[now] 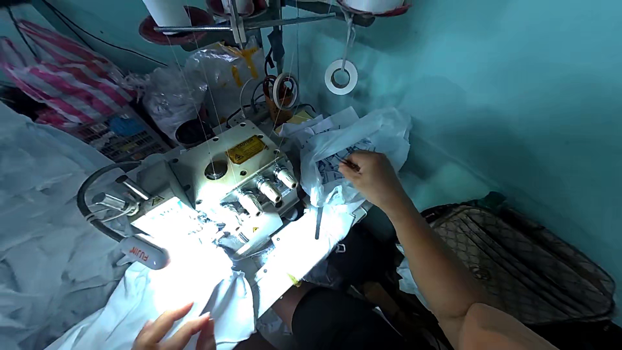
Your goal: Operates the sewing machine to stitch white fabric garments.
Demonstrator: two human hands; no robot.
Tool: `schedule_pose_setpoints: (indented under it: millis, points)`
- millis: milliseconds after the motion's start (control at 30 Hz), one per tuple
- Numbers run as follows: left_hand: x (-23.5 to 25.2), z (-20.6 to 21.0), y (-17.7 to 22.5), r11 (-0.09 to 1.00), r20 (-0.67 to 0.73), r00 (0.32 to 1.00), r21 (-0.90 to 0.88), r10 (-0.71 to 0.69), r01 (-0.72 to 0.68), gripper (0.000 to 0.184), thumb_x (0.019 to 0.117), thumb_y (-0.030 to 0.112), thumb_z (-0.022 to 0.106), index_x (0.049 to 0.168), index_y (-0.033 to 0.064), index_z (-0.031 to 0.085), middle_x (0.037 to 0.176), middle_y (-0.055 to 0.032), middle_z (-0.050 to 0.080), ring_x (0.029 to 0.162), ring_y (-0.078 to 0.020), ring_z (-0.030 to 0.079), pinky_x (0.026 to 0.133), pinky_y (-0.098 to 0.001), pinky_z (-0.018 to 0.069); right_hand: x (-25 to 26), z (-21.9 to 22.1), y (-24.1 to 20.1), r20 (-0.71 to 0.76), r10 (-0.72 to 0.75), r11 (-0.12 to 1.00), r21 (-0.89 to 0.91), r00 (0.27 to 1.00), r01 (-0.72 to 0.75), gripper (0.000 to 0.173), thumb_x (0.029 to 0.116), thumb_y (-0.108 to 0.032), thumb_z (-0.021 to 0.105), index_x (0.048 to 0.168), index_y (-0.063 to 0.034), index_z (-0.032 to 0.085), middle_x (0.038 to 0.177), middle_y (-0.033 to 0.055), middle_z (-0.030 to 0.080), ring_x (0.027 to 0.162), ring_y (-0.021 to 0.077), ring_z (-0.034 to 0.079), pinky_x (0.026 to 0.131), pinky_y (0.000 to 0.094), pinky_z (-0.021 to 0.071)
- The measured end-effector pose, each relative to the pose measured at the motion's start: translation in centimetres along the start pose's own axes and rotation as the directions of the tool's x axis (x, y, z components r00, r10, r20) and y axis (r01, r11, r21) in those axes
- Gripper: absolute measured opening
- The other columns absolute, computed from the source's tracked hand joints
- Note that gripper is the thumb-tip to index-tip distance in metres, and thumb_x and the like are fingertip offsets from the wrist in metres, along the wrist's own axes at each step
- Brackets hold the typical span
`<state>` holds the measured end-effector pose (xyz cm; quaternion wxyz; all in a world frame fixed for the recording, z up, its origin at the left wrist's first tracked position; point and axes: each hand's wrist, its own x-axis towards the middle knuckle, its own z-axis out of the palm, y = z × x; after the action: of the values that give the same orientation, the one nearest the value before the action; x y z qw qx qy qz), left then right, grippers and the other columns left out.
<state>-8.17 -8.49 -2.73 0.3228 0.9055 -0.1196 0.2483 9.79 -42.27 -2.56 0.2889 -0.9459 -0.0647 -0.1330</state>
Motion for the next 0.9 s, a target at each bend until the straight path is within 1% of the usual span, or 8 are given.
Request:
schedule_pose_setpoints:
  millis: [133, 200, 333, 467, 567, 667, 800, 900]
  points:
    - [-0.1, 1.2, 1.3, 0.999, 0.019, 1.000, -0.038, -0.002, 0.003, 0.016, 0.1016, 0.016, 0.061, 0.097, 0.0020, 0.067, 0.112, -0.0149, 0.063, 0.118, -0.0113, 0.055, 0.103, -0.0193, 0.0398, 2.4, 1.4, -1.4, 0.425, 0.153, 0.961, -0.276, 0.892, -0.034, 0.028, 0.0996, -0.010, 0.063, 0.126, -0.0068, 0.072, 0.121, 0.0231, 0.067, 0.110, 0.0429, 0.065, 0.088, 0.0620, 0.0506]
    - [-0.1, 1.8, 1.9, 0.999, 0.027, 1.000, -0.054, -0.004, 0.005, 0.016, 0.1009, 0.017, 0.062, 0.095, 0.0027, 0.067, 0.112, -0.0142, 0.064, 0.117, -0.0114, 0.055, 0.103, -0.0189, 0.0402, 3.1, 2.2, -1.2, 0.490, 0.235, 0.927, -0.373, 0.839, -0.042, 0.026, 0.0999, -0.011, 0.063, 0.123, -0.0021, 0.070, 0.125, 0.0255, 0.064, 0.113, 0.0452, 0.063, 0.088, 0.0628, 0.0502]
    - [0.1, 2.0, 3.2, 0.987, 0.035, 0.999, -0.161, -0.016, 0.021, 0.013, 0.1006, 0.016, 0.062, 0.096, 0.0035, 0.066, 0.116, -0.0085, 0.063, 0.122, -0.0012, 0.052, 0.105, -0.0131, 0.0396, 1.4, 0.6, -0.8, 0.262, 0.076, 0.982, -0.188, 0.962, -0.026, 0.016, 0.0968, -0.010, 0.069, 0.096, 0.0055, 0.073, 0.102, 0.0256, 0.067, 0.095, 0.0452, 0.067, 0.077, 0.0638, 0.0515]
    - [1.0, 4.0, 4.7, 0.910, 0.050, 0.998, -0.410, -0.040, 0.057, 0.009, 0.1001, 0.016, 0.063, 0.100, 0.0085, 0.066, 0.112, 0.0029, 0.065, 0.114, 0.0052, 0.058, 0.097, -0.0118, 0.0480, -0.2, -1.6, 0.4, 0.048, 0.012, 1.000, -0.003, 0.999, -0.012, 0.018, 0.0974, -0.011, 0.069, 0.092, 0.0064, 0.073, 0.093, 0.0211, 0.066, 0.082, 0.0360, 0.065, 0.071, 0.0569, 0.0513]
    - [2.0, 7.2, 5.8, 0.783, 0.068, 0.992, -0.608, -0.109, 0.128, 0.012, 0.1005, 0.020, 0.062, 0.105, 0.0140, 0.071, 0.107, 0.0090, 0.069, 0.105, 0.0030, 0.063, 0.091, -0.0167, 0.0535, -2.8, -2.0, -0.2, -0.081, -0.004, 0.958, 0.284, 0.997, 0.027, 0.014, 0.0963, -0.011, 0.068, 0.089, 0.0006, 0.070, 0.083, 0.0057, 0.062, 0.067, 0.0083, 0.054, 0.061, 0.0258, 0.0467]
    - [2.8, 9.8, 6.6, 0.531, 0.232, 0.932, -0.771, -0.280, 0.352, 0.027, 0.0996, 0.017, 0.060, 0.117, -0.0010, 0.069, 0.117, -0.0016, 0.071, 0.113, -0.0056, 0.065, 0.096, -0.0259, 0.0549, -6.7, 0.6, -2.6, -0.129, -0.147, 0.716, 0.670, 0.981, 0.196, 0.005, 0.0913, -0.011, 0.071, 0.087, -0.0084, 0.070, 0.083, -0.0098, 0.064, 0.071, -0.0092, 0.056, 0.062, 0.0086, 0.0485]
    - [2.5, 10.9, 6.4, 0.155, 0.279, 0.815, -0.901, -0.507, 0.405, 0.013, 0.0963, 0.007, 0.062, 0.102, 0.0005, 0.072, 0.102, -0.0011, 0.075, 0.097, -0.0065, 0.070, 0.088, -0.0256, 0.0579, -11.1, 5.2, -6.0, -0.080, -0.368, 0.542, 0.791, 0.926, 0.284, 0.010, 0.0957, -0.007, 0.068, 0.092, 0.0024, 0.070, 0.090, 0.0024, 0.068, 0.087, -0.0061, 0.061, 0.079, 0.0080, 0.0509]
    - [0.9, 10.0, 4.9, 0.236, 0.163, 0.812, -0.908, -0.561, 0.345, 0.019, 0.0962, -0.003, 0.059, 0.092, 0.0028, 0.076, 0.090, 0.0008, 0.076, 0.085, -0.0044, 0.071, 0.080, -0.0227, 0.0591, -12.4, 7.0, -6.9, 0.000, -0.460, 0.577, 0.760, 0.888, 0.299, 0.016, 0.0957, -0.007, 0.064, 0.089, 0.0063, 0.070, 0.085, 0.0092, 0.066, 0.081, -0.0028, 0.058, 0.075, 0.0074, 0.0463]
